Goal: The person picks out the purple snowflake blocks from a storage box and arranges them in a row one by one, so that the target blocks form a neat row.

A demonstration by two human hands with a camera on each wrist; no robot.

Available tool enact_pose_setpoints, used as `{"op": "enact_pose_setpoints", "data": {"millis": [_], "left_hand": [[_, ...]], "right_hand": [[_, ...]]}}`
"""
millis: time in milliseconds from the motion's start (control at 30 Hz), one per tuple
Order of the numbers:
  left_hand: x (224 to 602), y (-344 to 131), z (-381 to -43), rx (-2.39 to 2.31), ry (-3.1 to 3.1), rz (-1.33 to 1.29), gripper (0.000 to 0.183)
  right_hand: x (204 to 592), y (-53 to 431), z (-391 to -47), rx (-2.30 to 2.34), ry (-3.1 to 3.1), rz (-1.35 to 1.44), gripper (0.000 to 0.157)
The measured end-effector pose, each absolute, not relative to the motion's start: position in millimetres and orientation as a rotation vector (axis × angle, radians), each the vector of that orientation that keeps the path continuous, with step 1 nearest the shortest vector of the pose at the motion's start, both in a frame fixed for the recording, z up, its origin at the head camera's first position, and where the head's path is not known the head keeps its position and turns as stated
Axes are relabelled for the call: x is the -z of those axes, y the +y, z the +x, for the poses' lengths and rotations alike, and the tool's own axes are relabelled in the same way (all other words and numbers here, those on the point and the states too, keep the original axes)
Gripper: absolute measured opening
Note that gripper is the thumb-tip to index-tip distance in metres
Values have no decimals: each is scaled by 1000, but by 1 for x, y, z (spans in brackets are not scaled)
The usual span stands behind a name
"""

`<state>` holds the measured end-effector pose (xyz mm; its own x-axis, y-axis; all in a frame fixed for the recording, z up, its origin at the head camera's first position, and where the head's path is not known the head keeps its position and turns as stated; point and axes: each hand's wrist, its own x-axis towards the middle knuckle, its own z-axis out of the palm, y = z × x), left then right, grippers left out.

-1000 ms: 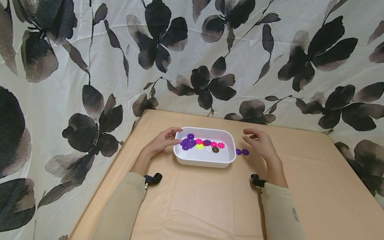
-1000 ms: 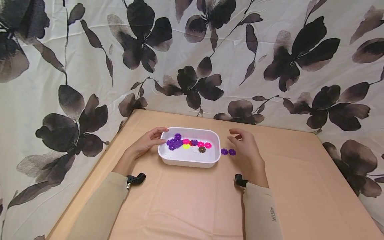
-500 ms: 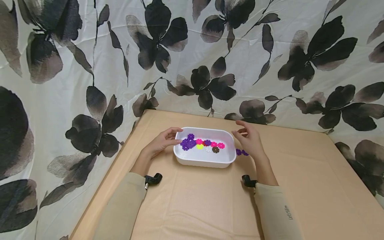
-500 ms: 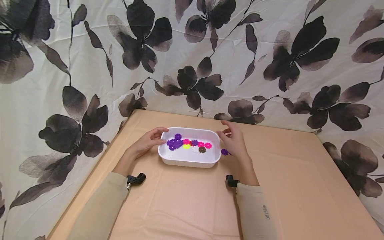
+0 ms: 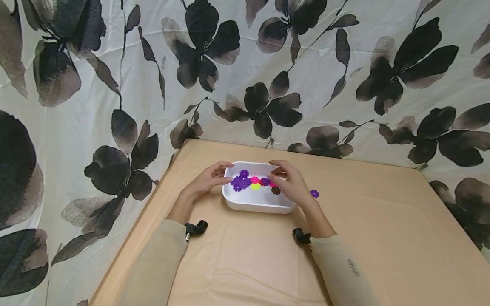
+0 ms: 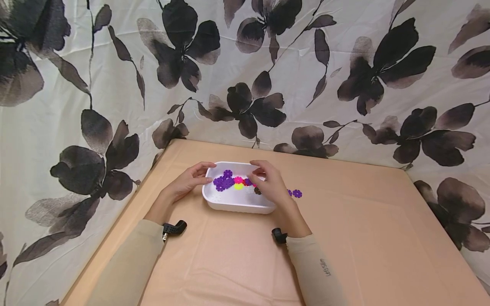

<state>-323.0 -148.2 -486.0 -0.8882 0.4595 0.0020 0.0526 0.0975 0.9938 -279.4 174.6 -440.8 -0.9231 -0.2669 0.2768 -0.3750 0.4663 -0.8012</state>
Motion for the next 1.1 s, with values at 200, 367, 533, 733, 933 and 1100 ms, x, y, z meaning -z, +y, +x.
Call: {"op": "enact_pose_setpoints", "data": {"millis": [200,367,533,733,933,1100], "left_hand": [[487,-147,-324,-1859,2067,533,54],[487,-146,-324,-1858,2065,531,55],[485,-148,-324,-1848,2075,543,55],[485,-148,-324,-1846,2082,529,54],[487,-147,-325,-1854,2075,522,51],[488,-147,-325,-1858,2076,526,52]], "right_hand": [[447,156,-283,-1383,-2638,629,47],[451,146,-290,-1172,-2740,585,46],[453,137,-295,-849,-2793,643,46],[456,134,-295,-834,-2805,701,46],[463,137,-295,-835,-3012,835,56],[465,139,-295,-786,-3081,948,57]]}}
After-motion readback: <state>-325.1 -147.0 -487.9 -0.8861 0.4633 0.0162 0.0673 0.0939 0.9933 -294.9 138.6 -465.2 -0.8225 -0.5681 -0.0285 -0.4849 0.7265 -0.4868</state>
